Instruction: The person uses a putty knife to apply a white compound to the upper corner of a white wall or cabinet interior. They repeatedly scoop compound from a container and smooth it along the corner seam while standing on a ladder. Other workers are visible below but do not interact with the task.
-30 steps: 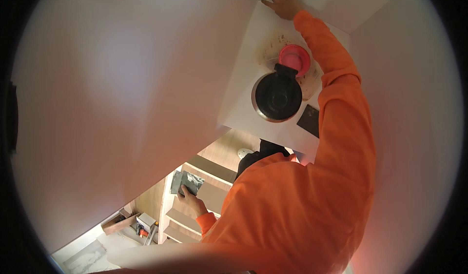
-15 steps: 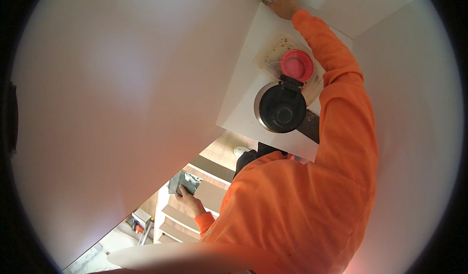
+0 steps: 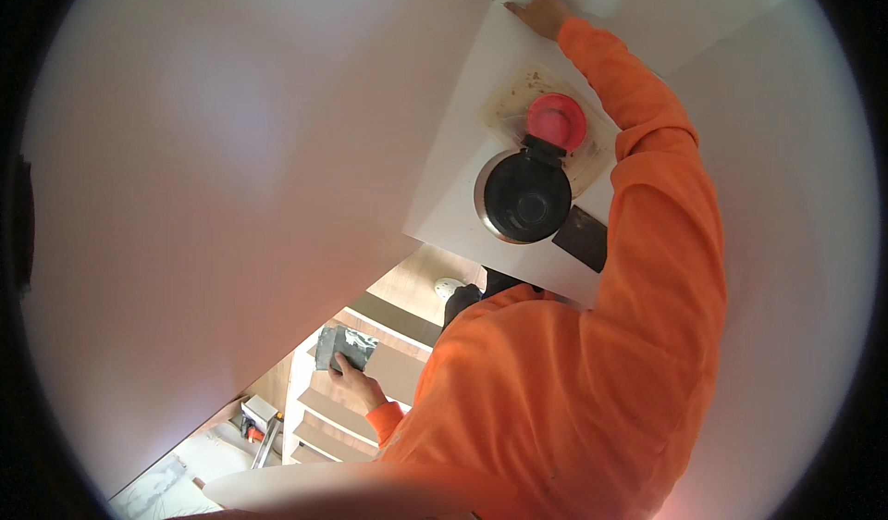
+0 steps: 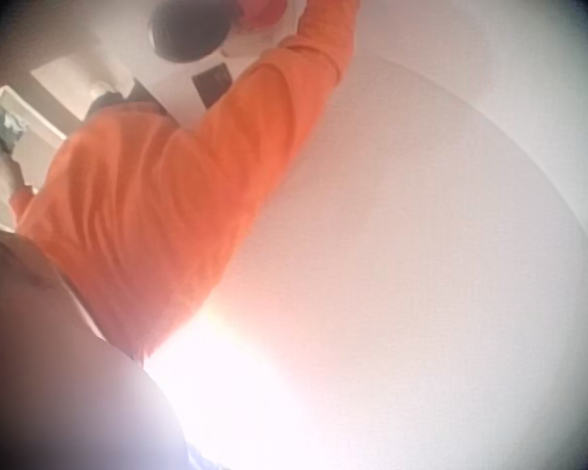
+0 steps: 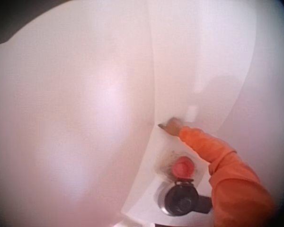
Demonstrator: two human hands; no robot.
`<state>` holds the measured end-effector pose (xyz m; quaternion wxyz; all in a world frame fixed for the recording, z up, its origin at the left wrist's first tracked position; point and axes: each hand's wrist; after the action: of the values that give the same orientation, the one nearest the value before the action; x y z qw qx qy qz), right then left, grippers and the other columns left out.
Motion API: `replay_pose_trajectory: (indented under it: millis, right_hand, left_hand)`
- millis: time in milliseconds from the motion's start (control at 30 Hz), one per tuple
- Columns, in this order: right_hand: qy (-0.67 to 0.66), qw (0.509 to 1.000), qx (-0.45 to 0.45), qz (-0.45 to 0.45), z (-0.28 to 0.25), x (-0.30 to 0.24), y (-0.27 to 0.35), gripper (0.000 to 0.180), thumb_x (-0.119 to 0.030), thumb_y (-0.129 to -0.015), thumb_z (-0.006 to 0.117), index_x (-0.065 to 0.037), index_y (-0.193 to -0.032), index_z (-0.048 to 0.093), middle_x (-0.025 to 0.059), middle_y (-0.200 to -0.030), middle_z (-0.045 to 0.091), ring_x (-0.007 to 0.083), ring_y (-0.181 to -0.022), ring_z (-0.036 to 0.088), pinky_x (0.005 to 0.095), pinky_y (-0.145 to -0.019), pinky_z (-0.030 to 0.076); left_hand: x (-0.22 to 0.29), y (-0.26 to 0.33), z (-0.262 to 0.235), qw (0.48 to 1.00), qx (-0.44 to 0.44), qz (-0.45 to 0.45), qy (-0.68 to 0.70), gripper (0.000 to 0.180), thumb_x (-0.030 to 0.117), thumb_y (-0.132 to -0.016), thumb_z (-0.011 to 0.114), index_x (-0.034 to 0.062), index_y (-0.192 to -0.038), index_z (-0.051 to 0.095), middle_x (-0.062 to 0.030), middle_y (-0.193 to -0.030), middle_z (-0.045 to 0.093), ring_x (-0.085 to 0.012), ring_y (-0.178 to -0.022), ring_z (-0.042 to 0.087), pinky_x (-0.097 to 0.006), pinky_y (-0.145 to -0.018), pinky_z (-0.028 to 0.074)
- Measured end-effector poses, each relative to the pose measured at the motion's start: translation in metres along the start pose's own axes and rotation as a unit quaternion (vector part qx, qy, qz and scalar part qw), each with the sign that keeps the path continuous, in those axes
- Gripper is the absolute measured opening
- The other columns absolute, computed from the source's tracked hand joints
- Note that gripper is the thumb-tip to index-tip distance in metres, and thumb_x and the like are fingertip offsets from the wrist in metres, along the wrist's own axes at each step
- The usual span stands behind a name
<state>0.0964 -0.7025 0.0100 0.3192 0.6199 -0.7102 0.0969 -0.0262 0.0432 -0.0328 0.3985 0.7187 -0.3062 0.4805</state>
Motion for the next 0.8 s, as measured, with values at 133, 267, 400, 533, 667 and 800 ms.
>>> replay_pose_trajectory:
  millis: [133,267,400,533,667,800]
  right_hand:
    - [0.019,0.999,-0.03,0.008,-0.009,0.005,0.02,0.055,-0.011,-0.094,0.043,-0.019,-0.147,0.033,0.0065,-0.083,0.069,0.0242,-0.072,0.068,0.0359,-0.063,0.052]
    - [-0.008,0.998,-0.045,0.031,-0.015,0.009,0.03,0.057,-0.01,-0.094,0.044,-0.02,-0.148,0.03,0.0054,-0.083,0.069,0.0237,-0.071,0.068,0.0356,-0.061,0.053]
    - [0.004,0.999,-0.017,0.028,-0.006,0.012,0.034,0.062,-0.007,-0.093,0.045,-0.02,-0.15,0.026,0.0051,-0.078,0.067,0.0225,-0.068,0.067,0.0353,-0.059,0.053]
    - [-0.065,0.994,-0.073,0.056,0.01,0.012,0.034,0.064,-0.006,-0.092,0.045,-0.02,-0.151,0.023,0.0054,-0.08,0.068,0.0235,-0.07,0.068,0.0375,-0.06,0.053]
    - [-0.022,0.997,-0.056,0.041,0.022,0.013,0.041,0.053,-0.011,-0.09,0.049,-0.017,-0.142,0.04,0.0088,-0.081,0.068,0.0252,-0.071,0.068,0.0403,-0.062,0.053]
    - [-0.032,0.988,-0.131,0.071,0.001,0.03,0.055,0.037,-0.023,-0.086,0.055,-0.012,-0.121,0.06,0.012,-0.081,0.068,0.0261,-0.07,0.068,0.0408,-0.062,0.053]
  left_hand:
    - [0.003,0.001,0.001,1.0,0.0,0.004,-0.008,0.041,0.014,-0.092,0.062,-0.0093,-0.122,0.048,-0.0155,-0.112,0.056,-0.0209,-0.096,0.058,-0.033,-0.083,0.05]
    - [0.008,0.006,0.003,1.0,-0.003,0.004,-0.017,0.046,0.017,-0.092,0.063,-0.0092,-0.126,0.046,-0.0169,-0.117,0.054,-0.0225,-0.101,0.056,-0.034,-0.088,0.048]
    - [0.008,0.007,0.004,1.0,-0.001,0.001,0.0,0.047,0.018,-0.092,0.064,-0.0088,-0.126,0.046,-0.017,-0.118,0.053,-0.0224,-0.102,0.054,-0.035,-0.089,0.048]
    - [0.003,0.004,0.003,1.0,0.005,-0.004,-0.003,0.047,0.018,-0.092,0.064,-0.0082,-0.127,0.045,-0.0168,-0.119,0.053,-0.0226,-0.102,0.055,-0.034,-0.089,0.048]
    - [0.001,0.001,0.001,1.0,-0.003,-0.024,-0.005,0.048,0.018,-0.093,0.063,-0.008,-0.128,0.044,-0.017,-0.12,0.053,-0.0233,-0.102,0.056,-0.034,-0.09,0.048]
    - [-0.006,0.007,-0.001,0.999,-0.018,0.003,0.037,0.051,0.019,-0.093,0.063,-0.0106,-0.129,0.043,-0.0188,-0.12,0.054,-0.0238,-0.103,0.056,-0.035,-0.09,0.048]
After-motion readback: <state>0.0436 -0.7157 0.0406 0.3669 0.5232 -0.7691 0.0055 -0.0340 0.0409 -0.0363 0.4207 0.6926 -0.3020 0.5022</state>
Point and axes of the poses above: each hand's wrist, its own y-axis away from the middle knuckle, its own z-axis out of the palm, x = y × z
